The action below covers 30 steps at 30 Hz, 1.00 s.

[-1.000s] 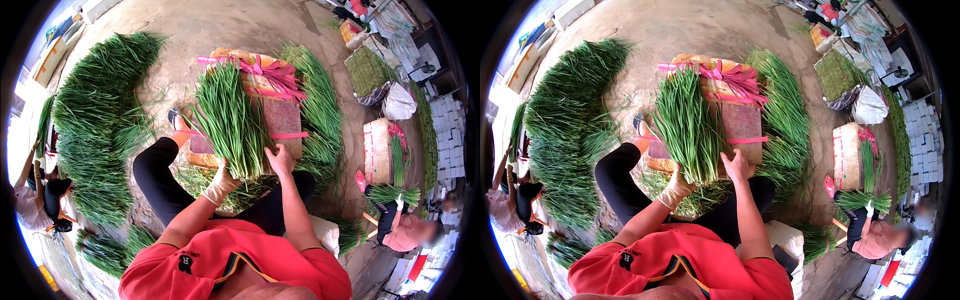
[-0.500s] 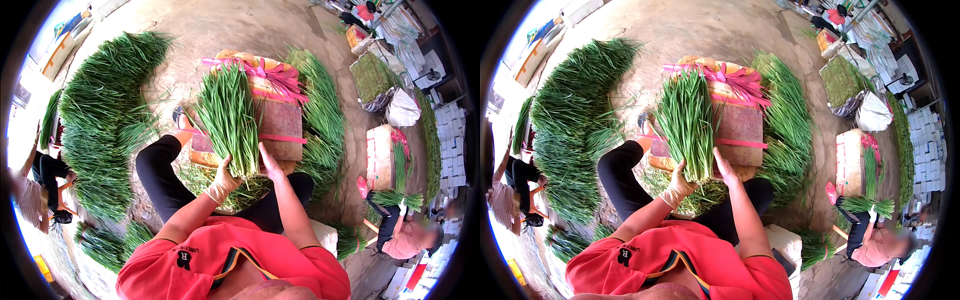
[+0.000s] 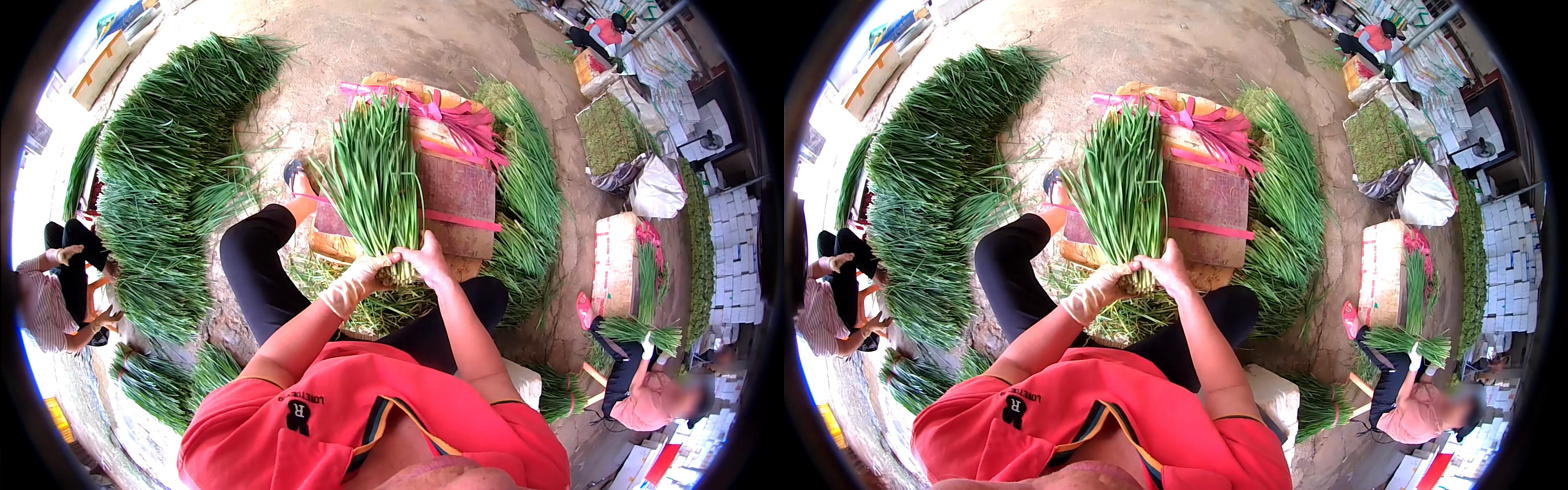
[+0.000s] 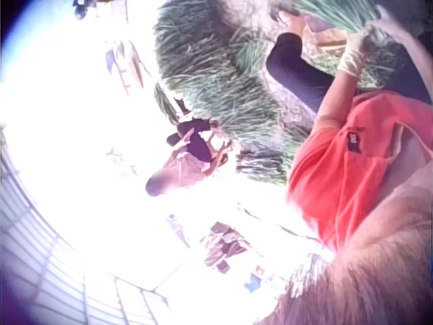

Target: The person bundles green vegetables by hand using pink plastic straps. The person aligns the vegetables on a wooden block and ties them into bundles before setting them aside.

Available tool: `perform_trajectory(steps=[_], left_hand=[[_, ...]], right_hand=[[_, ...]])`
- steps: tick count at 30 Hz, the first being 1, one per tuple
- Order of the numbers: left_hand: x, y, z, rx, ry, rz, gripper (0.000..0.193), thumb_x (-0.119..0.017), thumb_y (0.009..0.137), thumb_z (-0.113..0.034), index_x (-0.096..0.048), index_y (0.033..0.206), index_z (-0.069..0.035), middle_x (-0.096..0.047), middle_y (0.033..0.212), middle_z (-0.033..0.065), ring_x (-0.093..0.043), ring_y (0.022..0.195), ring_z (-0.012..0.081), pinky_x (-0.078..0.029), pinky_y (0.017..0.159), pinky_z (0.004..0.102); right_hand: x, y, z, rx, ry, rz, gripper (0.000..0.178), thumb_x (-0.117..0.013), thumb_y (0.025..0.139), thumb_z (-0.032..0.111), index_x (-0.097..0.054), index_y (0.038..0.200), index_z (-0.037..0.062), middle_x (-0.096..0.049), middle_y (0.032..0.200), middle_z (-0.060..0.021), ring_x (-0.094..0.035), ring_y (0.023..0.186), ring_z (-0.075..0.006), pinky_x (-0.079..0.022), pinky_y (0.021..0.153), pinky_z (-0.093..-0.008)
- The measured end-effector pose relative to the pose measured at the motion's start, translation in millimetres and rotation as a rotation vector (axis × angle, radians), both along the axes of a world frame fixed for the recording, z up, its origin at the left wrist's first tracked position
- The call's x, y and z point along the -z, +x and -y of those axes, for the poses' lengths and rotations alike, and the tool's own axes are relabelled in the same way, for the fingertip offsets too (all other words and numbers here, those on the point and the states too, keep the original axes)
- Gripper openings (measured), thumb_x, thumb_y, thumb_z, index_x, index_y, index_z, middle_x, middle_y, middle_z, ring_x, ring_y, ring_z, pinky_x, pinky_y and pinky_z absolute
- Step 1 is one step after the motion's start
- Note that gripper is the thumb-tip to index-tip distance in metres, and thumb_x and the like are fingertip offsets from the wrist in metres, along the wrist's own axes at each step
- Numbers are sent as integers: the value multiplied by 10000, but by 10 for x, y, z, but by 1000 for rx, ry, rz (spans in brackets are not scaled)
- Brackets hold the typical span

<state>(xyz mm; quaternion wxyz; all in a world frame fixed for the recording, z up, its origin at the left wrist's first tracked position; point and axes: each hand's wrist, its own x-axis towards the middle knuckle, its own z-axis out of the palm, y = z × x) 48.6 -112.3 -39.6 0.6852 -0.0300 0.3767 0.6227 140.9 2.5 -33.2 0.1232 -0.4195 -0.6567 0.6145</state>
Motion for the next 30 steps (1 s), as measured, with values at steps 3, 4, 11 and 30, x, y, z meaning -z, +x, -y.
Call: perform_trajectory(steps=[3, 4, 11, 30], left_hand=[[170, 51, 21, -196, 0, 131, 275, -579, 673, -150, -542, 920, -34, -587, 870, 91, -546, 852, 235, -412, 793, 451], [357, 9, 52, -148, 123, 255, 293, -562, 689, -157, -520, 946, -21, -579, 906, 109, -551, 855, 237, -438, 780, 420], [277, 76, 3, -215, 66, 296, 279, -520, 717, -121, -481, 976, -26, -566, 929, 117, -568, 816, 257, -469, 734, 402], [158, 295, -4, -288, 274, 696, 519, -464, 676, -239, -387, 1155, -54, -393, 1185, 175, -372, 1085, 345, -183, 928, 581]], right_hand=[[-78, 127, -113, 145, -444, -217, 242, -571, 707, 121, -471, 895, 7, -554, 795, -93, -562, 679, -167, -480, 576, -285], [-153, 156, -151, 176, -609, -252, 217, -546, 728, 152, -485, 880, 10, -557, 788, -94, -565, 672, -175, -481, 574, -289], [111, 140, 42, 326, -512, -202, 358, -527, 776, 321, -503, 958, 14, -566, 841, -75, -560, 732, -162, -475, 631, -330], [-570, 168, 127, -155, 546, -19, 347, -555, 708, 77, -491, 1048, 50, -483, 1015, -137, -540, 753, -234, -440, 683, -319]])
